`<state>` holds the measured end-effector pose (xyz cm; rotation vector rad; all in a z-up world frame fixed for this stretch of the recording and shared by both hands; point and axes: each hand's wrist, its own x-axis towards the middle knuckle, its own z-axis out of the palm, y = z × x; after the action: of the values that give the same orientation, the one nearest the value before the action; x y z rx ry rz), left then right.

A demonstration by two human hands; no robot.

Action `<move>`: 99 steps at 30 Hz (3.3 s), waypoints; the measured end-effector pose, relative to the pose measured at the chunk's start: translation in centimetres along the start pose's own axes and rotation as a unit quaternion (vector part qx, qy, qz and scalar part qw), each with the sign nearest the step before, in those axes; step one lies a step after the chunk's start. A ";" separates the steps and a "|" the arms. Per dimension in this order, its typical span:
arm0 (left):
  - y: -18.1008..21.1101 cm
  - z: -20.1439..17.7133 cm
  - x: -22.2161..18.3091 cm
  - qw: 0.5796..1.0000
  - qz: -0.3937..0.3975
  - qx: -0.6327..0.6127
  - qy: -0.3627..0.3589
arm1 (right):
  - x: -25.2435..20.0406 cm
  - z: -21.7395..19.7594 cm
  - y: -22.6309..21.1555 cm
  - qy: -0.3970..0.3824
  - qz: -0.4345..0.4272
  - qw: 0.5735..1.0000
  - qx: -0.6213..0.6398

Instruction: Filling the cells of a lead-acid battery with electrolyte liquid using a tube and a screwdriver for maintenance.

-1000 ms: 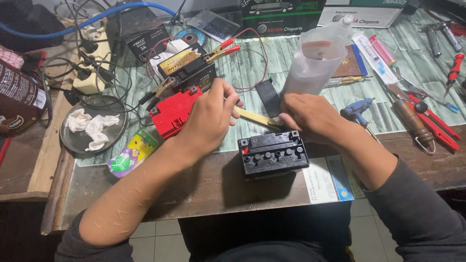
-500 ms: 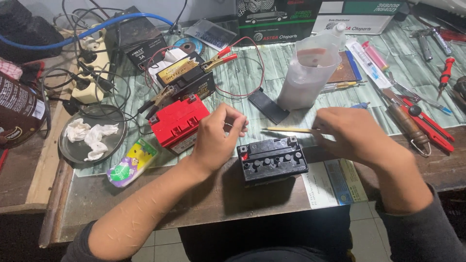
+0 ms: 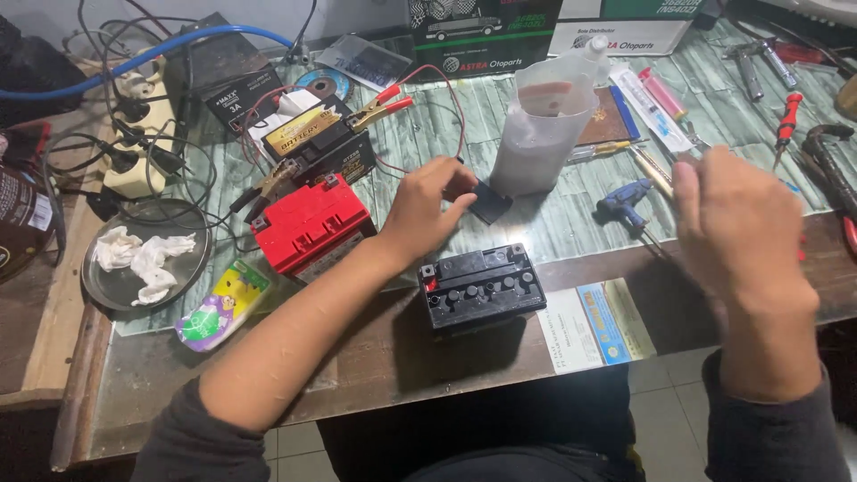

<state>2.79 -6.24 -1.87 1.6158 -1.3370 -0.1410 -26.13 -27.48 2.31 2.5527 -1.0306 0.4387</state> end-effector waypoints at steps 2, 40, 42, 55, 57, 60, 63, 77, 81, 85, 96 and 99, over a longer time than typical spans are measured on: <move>-1.3 0.8 0.7 0.989 0.073 0.087 -0.091 | 1.5 -2.3 -3.8 -0.060 -0.100 0.969 0.219; -0.5 -1.1 -3.1 0.975 0.069 0.209 0.030 | 4.7 6.2 -18.3 -0.006 -0.296 0.887 0.353; 1.4 -2.4 -2.7 0.975 0.083 0.204 0.032 | 4.6 5.8 -17.6 0.006 -0.298 0.880 0.369; 12.8 -10.8 -3.4 0.940 0.114 0.111 -0.302 | 3.9 -6.0 -14.3 -0.099 -0.400 0.638 0.651; 12.4 -10.4 -3.7 0.941 0.116 0.132 -0.290 | 3.7 -7.3 -14.4 -0.116 -0.439 0.625 0.635; 11.6 -9.7 -4.0 0.933 0.174 0.184 -0.254 | 3.6 -7.7 -14.3 -0.132 -0.470 0.627 0.607; 11.6 -9.6 -4.1 0.929 0.177 0.194 -0.260 | 3.8 -8.8 -14.0 -0.175 -0.465 0.635 0.592; 12.9 -9.5 -4.7 0.924 0.239 0.228 -0.192 | 6.2 -11.7 -15.0 -0.174 -0.561 0.692 0.420; 12.2 -9.3 -5.0 0.922 0.248 0.237 -0.182 | 6.0 -11.9 -14.9 -0.167 -0.564 0.704 0.397; 12.2 -9.0 -4.8 0.926 0.256 0.212 -0.178 | 5.7 -11.7 -14.7 -0.155 -0.572 0.713 0.374; 13.7 -9.2 -4.9 0.925 0.246 0.221 -0.184 | 4.9 -10.9 -14.5 -0.085 -0.583 0.700 0.404; 12.1 -8.1 -5.1 0.925 0.246 0.235 -0.168 | 4.7 -10.5 -14.4 -0.088 -0.567 0.697 0.430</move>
<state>-2.32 3.93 8.62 1.6241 -2.1299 0.2371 -14.23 -16.10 10.63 3.3670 1.1240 0.3119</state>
